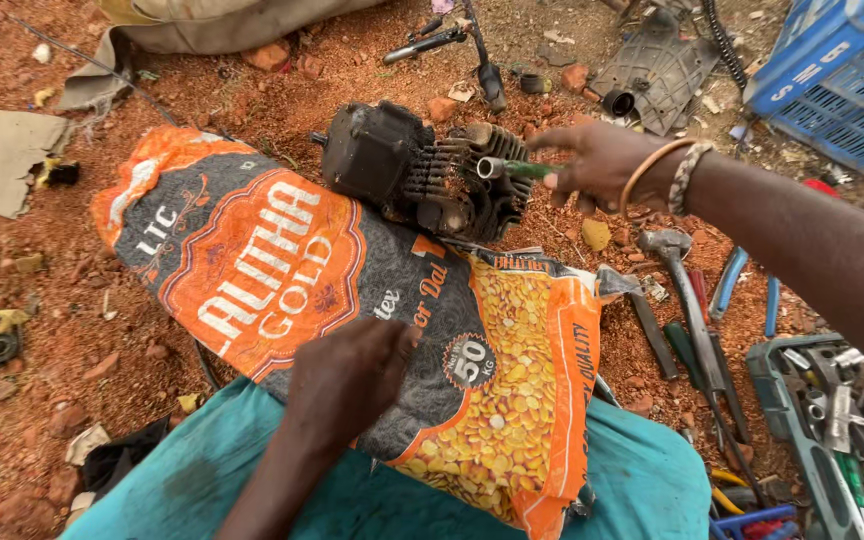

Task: The person sits on the ground with a small engine cylinder assembly resting on a sack across their lap. They use a green cross wrench to loosen and remove fasteners from the cylinder head, then lift the head off and scrape and file its mating surface by hand.

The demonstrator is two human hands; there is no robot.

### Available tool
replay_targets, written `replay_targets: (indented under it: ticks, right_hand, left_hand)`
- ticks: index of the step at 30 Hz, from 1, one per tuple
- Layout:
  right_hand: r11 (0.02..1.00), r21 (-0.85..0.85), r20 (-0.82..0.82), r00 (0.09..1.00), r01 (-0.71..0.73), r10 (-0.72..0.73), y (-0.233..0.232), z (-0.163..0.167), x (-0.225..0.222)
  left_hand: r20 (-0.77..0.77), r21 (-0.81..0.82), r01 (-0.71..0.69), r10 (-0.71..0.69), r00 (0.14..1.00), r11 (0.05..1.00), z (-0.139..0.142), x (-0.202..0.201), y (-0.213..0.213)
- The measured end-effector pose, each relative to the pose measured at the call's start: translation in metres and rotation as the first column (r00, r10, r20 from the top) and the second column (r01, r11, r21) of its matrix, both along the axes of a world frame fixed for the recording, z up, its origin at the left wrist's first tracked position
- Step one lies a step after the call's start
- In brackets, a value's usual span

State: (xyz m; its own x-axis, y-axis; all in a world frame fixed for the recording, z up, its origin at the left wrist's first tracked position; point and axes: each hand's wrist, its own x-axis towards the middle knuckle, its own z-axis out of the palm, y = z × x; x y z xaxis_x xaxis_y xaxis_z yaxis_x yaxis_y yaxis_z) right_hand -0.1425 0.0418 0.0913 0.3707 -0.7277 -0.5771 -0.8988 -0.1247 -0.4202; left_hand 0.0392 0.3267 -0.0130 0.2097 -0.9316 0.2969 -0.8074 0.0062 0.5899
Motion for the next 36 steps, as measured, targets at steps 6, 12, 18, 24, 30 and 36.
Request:
replay_targets:
  ticks: [6,12,18,24,30,36]
  right_hand:
    - [0.702,-0.386,-0.412,0.793,-0.598,0.449,0.001,-0.017,-0.009]
    - [-0.163,-0.543,-0.779,0.421,-0.823,0.465,0.024,-0.018,-0.012]
    - [0.963,0.027,-0.128,0.957,0.267,-0.261,0.005,0.010,0.034]
    - [0.386,0.055,-0.860,0.153,-0.921,0.487,0.022,0.013,0.049]
    - [0.829,-0.236,-0.441,0.816,-0.507,0.374,0.007,0.000,0.014]
    - [0.919,0.287,0.153,0.935,0.269,-0.321,-0.029,-0.013,-0.003]
  left_hand:
    - [0.067,-0.304,-0.064,0.089,0.994,0.951,-0.047,0.075,-0.029]
    - [0.171,-0.375,-0.150,0.228,0.959,0.915,-0.097,0.143,-0.010]
    - [-0.002,-0.440,-0.272,0.302,0.953,0.856,-0.130,0.182,0.001]
    - [-0.079,-0.499,-0.294,0.295,0.952,0.815,-0.146,0.197,-0.013]
    - [-0.098,-0.516,-0.304,0.297,0.950,0.801,-0.163,0.198,-0.020]
    - [-0.125,-0.498,-0.337,0.319,0.940,0.799,-0.166,0.197,-0.018]
